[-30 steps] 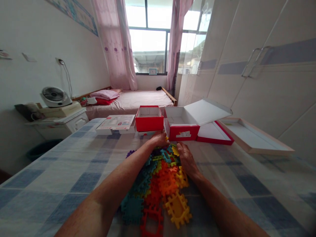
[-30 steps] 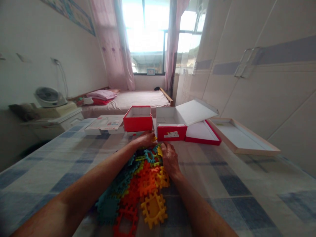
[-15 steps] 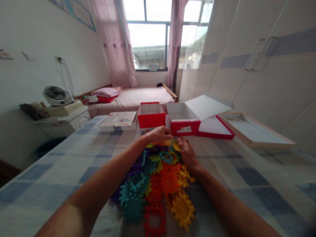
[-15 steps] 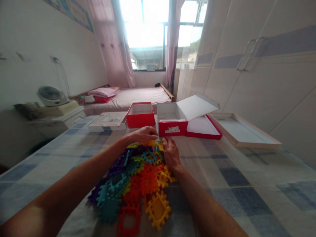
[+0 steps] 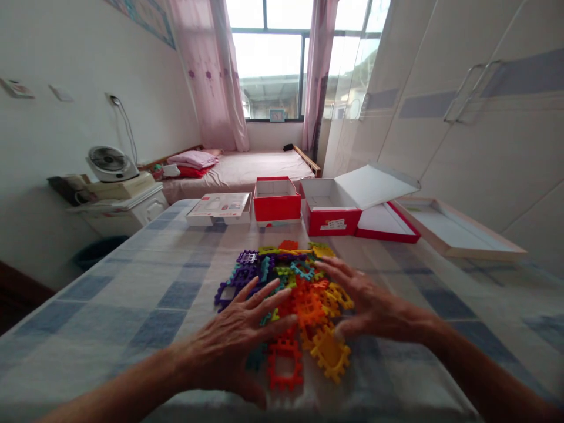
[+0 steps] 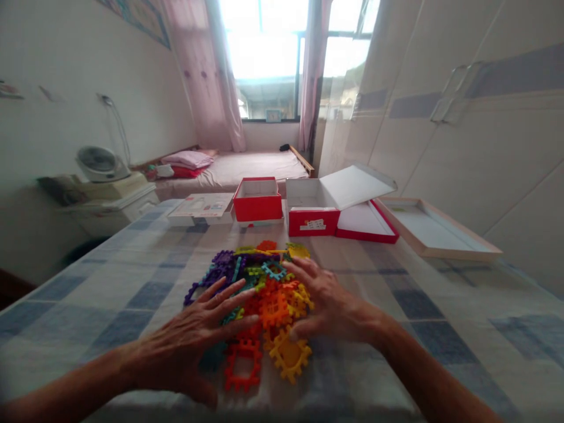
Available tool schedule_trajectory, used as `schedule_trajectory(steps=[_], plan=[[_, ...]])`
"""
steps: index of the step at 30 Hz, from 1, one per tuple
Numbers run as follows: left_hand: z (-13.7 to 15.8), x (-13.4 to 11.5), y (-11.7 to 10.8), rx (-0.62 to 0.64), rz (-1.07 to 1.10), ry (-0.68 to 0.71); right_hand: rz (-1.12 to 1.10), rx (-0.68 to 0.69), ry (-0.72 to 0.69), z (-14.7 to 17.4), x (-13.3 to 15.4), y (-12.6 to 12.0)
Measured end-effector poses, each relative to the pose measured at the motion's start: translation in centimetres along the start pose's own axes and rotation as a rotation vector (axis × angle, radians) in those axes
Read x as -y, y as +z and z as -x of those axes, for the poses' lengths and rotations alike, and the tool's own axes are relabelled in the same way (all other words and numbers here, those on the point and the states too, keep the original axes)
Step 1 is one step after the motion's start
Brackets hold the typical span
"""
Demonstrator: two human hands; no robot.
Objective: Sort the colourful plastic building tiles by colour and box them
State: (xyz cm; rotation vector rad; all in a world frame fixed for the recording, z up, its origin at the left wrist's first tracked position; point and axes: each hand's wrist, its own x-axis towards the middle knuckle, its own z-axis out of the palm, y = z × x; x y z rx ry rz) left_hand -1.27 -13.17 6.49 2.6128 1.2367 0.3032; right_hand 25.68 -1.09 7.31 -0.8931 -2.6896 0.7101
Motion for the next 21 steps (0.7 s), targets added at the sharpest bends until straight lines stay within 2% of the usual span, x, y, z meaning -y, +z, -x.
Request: schedule_trajectory(steps=[2, 4, 7, 10, 12, 14, 16, 18, 19, 21], plan=[[0.3, 0.7, 1.4, -0.037, -0.078, -0.026, 0.028, 0.078, -0.019, 1.6, 0.4, 1.6], [-0.5, 1.1, 2.5, -0.110, -0.151, -0.029, 0.076, 0.066, -0.036, 1.9, 0.4, 3.3], [-2.2, 1.4, 3.1, -0.228, -0.235, -0.027, 0.153, -0.067, -0.044, 0.1, -0.1, 5.0], [-3.1, 1.7, 2.7, -0.302, -0.274, -0.075, 0.235, -0.239, -0.056, -2.1, -0.7, 5.2], [-2.6, 2.4, 2.3, -0.325, -0.264, -0.126, 0.264, -0.303, -0.065, -2.8, -1.1, 5.1], [-1.5, 3.6, 2.1, -0.379, -0.238, -0.267, 0.266, -0.348, -0.052, -2.8, -1.6, 5.1], [-0.2, 5.2, 2.3, -0.450, -0.186, -0.535, 0.252, -0.403, 0.003, -2.4, -2.0, 5.4], [0.7, 6.5, 2.6, -0.458, -0.087, -0.768, 0.223, -0.429, 0.086, -2.1, -2.4, 6.0], [0.9, 6.9, 2.8, -0.443, -0.028, -0.809, 0.204, -0.422, 0.119, -2.0, -2.5, 6.3], [0.5, 7.0, 2.8, -0.424, 0.084, -0.744, 0.164, -0.395, 0.146, -2.1, -2.6, 6.8]])
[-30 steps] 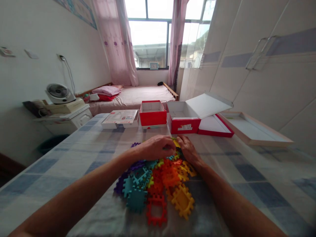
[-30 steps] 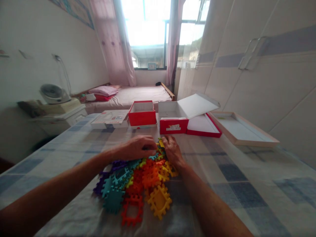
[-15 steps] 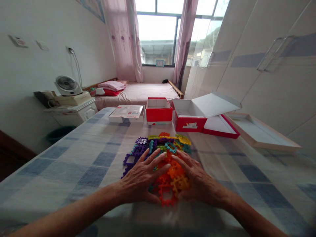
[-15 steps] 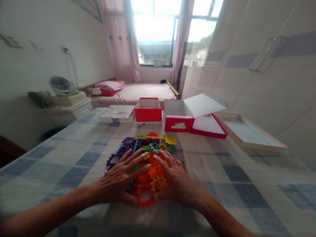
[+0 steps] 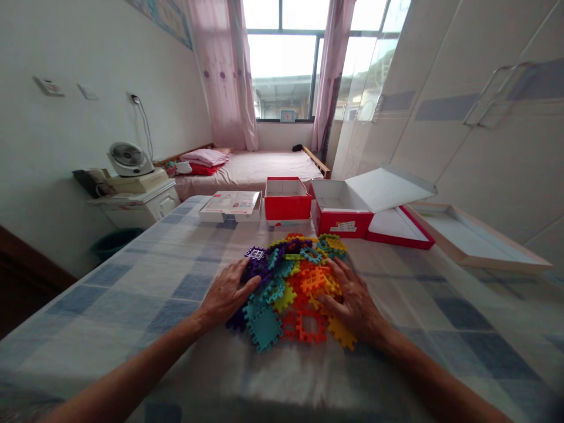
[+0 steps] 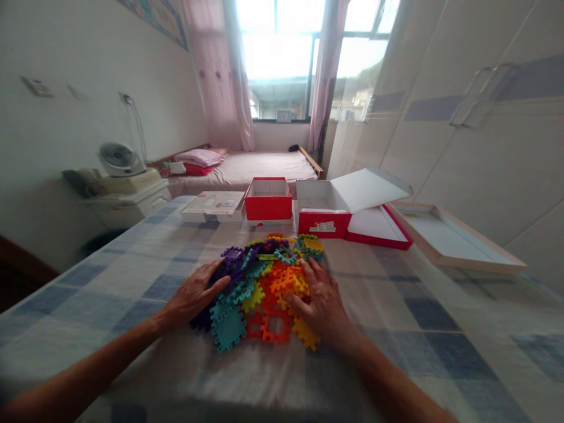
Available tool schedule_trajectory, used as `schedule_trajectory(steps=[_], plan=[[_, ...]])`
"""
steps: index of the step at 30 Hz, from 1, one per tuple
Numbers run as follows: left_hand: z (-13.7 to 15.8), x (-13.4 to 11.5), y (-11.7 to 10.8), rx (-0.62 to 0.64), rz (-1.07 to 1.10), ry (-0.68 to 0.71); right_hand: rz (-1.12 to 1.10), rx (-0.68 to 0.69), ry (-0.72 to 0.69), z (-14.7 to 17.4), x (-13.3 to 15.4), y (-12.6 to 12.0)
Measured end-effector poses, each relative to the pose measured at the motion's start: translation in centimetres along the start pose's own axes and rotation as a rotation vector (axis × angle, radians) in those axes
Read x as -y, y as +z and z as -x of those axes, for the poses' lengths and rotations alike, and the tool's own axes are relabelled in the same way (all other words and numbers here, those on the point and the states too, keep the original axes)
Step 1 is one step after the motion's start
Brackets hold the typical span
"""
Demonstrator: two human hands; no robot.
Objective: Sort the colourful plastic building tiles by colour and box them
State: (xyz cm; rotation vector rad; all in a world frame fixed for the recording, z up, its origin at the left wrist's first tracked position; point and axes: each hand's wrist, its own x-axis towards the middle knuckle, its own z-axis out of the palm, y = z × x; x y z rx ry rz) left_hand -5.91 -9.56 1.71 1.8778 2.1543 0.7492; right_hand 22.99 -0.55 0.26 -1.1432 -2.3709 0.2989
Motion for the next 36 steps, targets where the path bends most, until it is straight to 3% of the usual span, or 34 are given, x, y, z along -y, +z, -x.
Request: schedule_trajectory(steps=[7, 12, 15, 18, 21, 24, 28, 31, 36], plan=[[-1.7, -6.3, 1.1, -0.020, 0.260, 0.250, -0.072, -0.027, -0.012, -0.1, 0.5, 0.5], [-2.0, -10.5, 2.2, 0.024, 0.202, 0.539, -0.115, -0.030, -0.021, -0.3, 0.3, 0.5], [-0.9, -10.8, 1.0, 0.125, 0.137, 0.707, -0.149, -0.001, -0.020, 0.3, 0.0, -1.1], [1.1, -8.4, -1.6, 0.317, 0.002, 0.812, -0.110, 0.149, -0.061, 1.9, -0.4, -3.6], [2.8, -4.8, -2.9, 0.429, -0.092, 0.733, -0.076, 0.318, -0.084, 3.5, -0.7, -4.8], [3.2, -2.5, -1.7, 0.357, -0.149, 0.617, -0.063, 0.324, -0.066, 3.9, -0.6, -3.8], [2.2, -2.7, 1.0, 0.183, -0.129, 0.600, -0.071, 0.168, -0.074, 2.9, 0.4, -1.5], [1.2, -3.4, 1.3, 0.111, -0.071, 0.602, -0.035, 0.087, -0.133, 2.0, 0.9, -1.3], [-1.0, -3.4, 0.6, -0.006, 0.014, 0.285, -0.036, 0.052, -0.057, 1.5, 0.2, -1.9]])
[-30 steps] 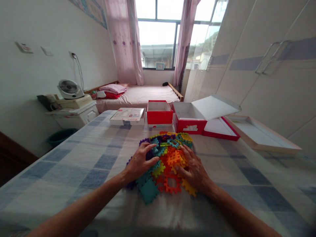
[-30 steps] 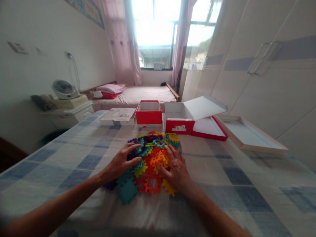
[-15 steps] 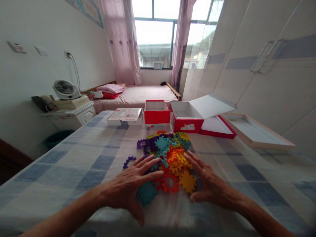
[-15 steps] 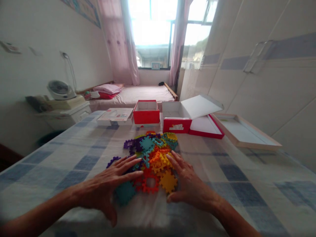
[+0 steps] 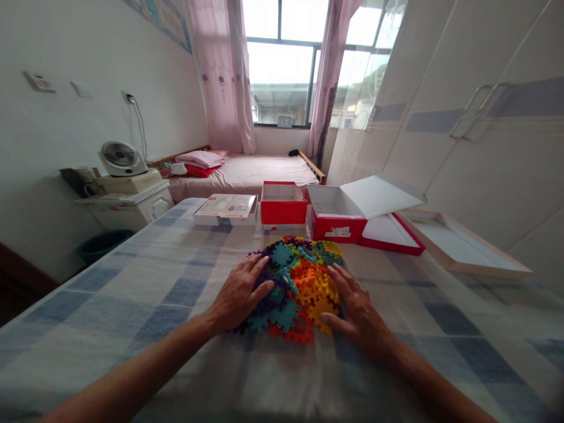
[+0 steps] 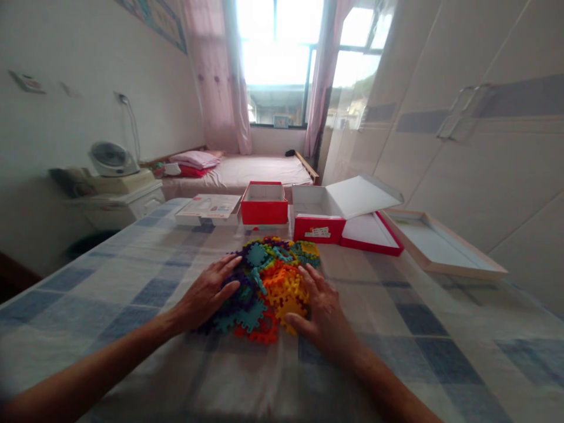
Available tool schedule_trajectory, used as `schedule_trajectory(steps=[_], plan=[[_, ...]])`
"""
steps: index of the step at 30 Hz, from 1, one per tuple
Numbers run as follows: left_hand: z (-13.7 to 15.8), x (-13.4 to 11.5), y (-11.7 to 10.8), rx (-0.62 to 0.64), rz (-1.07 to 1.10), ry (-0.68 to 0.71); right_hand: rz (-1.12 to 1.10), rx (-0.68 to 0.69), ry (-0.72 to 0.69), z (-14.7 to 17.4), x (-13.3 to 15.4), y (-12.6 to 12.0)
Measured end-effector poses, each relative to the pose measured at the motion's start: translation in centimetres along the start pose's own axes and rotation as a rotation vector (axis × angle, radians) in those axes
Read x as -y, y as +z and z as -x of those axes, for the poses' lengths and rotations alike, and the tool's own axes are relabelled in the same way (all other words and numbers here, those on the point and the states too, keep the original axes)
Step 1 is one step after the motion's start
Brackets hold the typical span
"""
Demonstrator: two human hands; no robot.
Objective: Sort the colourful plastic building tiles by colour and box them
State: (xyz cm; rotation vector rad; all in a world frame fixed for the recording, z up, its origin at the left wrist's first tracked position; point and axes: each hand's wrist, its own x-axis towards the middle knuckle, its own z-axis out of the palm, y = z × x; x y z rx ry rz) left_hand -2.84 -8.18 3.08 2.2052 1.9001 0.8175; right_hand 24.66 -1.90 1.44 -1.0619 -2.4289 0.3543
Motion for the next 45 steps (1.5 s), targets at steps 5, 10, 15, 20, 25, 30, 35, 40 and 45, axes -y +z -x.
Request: schedule_trajectory(steps=[5, 10, 15, 20, 25, 30, 35, 40, 45], plan=[[-2.6, -2.3, 1.1, 0.083, 0.124, 0.019, -0.095, -0.035, 0.080, 0.1, -0.5, 1.2], [-4.0, -6.8, 2.5, 0.097, 0.066, 0.279, -0.151, -0.085, 0.058, -0.2, -0.2, 1.7], [-5.2, -8.0, 2.4, 0.013, 0.020, 0.313, -0.166, -0.151, 0.163, -0.2, -0.5, -0.1], [-6.8, -3.5, 0.0, -0.216, 0.090, 0.055, -0.187, -0.259, 0.349, -2.0, -2.9, -3.4], [-7.3, 2.3, 0.6, -0.166, 0.210, -0.140, -0.254, -0.282, 0.304, -6.2, -4.5, -2.8], [-6.7, 3.1, 2.3, 0.013, 0.454, -0.053, -0.401, -0.123, 0.150, -7.7, -3.1, 0.3], [-6.9, 3.1, 2.1, -0.120, 0.580, -0.185, -0.422, -0.194, 0.185, -6.6, -3.1, -0.5], [-7.1, 3.9, 2.4, -0.205, 0.610, -0.218, -0.338, 0.016, 0.239, -5.2, -4.7, -3.7], [-7.1, 4.3, 3.0, -0.211, 0.587, -0.211, -0.340, 0.235, 0.110, -4.2, -4.3, -4.4]])
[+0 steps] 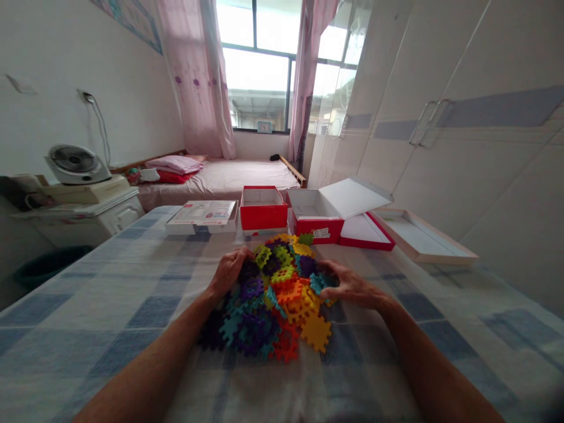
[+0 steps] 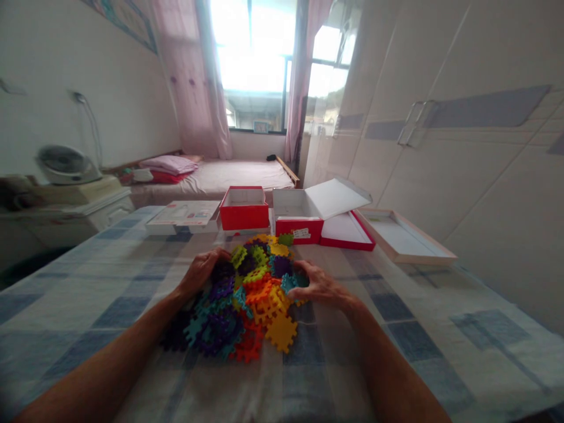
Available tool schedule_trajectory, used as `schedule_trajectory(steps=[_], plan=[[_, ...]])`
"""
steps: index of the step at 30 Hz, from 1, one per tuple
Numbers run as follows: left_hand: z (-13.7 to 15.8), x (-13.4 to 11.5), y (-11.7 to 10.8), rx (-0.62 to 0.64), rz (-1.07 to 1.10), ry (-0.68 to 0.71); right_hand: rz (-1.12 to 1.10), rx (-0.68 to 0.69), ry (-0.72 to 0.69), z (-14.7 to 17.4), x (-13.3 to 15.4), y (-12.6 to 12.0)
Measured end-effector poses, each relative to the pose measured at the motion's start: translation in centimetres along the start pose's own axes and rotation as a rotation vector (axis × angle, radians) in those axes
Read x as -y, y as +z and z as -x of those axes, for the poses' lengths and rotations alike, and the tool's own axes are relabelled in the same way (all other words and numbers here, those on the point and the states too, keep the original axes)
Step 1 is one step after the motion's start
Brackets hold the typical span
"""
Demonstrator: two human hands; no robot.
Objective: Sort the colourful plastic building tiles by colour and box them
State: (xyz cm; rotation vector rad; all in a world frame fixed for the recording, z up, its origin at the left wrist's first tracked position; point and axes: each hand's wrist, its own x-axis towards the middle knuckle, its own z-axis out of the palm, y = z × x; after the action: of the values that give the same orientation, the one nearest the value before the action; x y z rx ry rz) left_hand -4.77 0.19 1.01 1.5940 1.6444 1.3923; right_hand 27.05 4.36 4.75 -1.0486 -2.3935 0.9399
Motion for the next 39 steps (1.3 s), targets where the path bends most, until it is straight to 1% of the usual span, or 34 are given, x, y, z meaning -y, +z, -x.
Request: schedule_trajectory(steps=[2, 5, 10, 15, 17, 19, 21, 22, 23, 24, 26, 28, 29, 31, 33, 39], plan=[[-0.1, 0.1, 0.0, -0.001, -0.010, 0.010, 0.048, 0.004, -0.036, 0.0, 0.3, 0.5], [-0.1, 0.2, 0.0, 0.000, -0.023, 0.018, 0.060, -0.020, -0.041, 0.0, 0.7, 0.9], [-0.1, 0.0, 0.0, -0.002, -0.040, 0.010, 0.020, -0.009, -0.029, -0.1, 0.8, 0.2], [0.1, -0.6, -0.1, -0.001, -0.063, 0.003, 0.032, -0.096, 0.007, -0.6, -0.2, 0.3], [0.1, -0.6, -0.1, 0.004, -0.071, 0.007, 0.054, -0.152, 0.010, -0.9, -0.5, 0.5], [0.0, -0.6, -0.1, 0.008, -0.078, 0.010, 0.107, -0.239, -0.040, -0.9, -0.2, 0.5], [0.0, -0.5, -0.1, 0.005, -0.090, 0.008, 0.181, -0.317, -0.134, -0.5, 0.7, 0.5], [0.0, -0.5, -0.1, 0.002, -0.097, 0.005, 0.228, -0.330, -0.179, -0.1, 1.3, 0.4], [0.0, -0.5, 0.0, -0.002, -0.103, 0.002, 0.280, -0.314, -0.216, 0.4, 2.1, 0.5], [0.0, -0.6, 0.0, -0.004, -0.110, 0.000, 0.336, -0.265, -0.246, 1.1, 2.9, 0.6], [0.1, -0.7, 0.1, -0.004, -0.119, -0.004, 0.437, -0.118, -0.290, 2.5, 4.1, 1.2], [0.1, -0.8, 0.1, -0.004, -0.124, -0.006, 0.501, 0.004, -0.292, 3.7, 4.7, 2.1], [0.1, -0.9, 0.1, -0.004, -0.127, -0.007, 0.520, 0.033, -0.274, 4.2, 4.6, 2.6], [0.1, -1.0, 0.1, -0.005, -0.134, -0.007, 0.538, 0.040, -0.224, 4.5, 4.2, 3.4], [0.2, -1.0, 0.1, -0.003, -0.143, -0.004, 0.528, 0.020, -0.198, 4.4, 3.6, 3.9], [0.1, -0.7, 0.1, 0.011, -0.171, 0.007, 0.452, -0.087, -0.272, 4.0, 3.5, 4.2]])
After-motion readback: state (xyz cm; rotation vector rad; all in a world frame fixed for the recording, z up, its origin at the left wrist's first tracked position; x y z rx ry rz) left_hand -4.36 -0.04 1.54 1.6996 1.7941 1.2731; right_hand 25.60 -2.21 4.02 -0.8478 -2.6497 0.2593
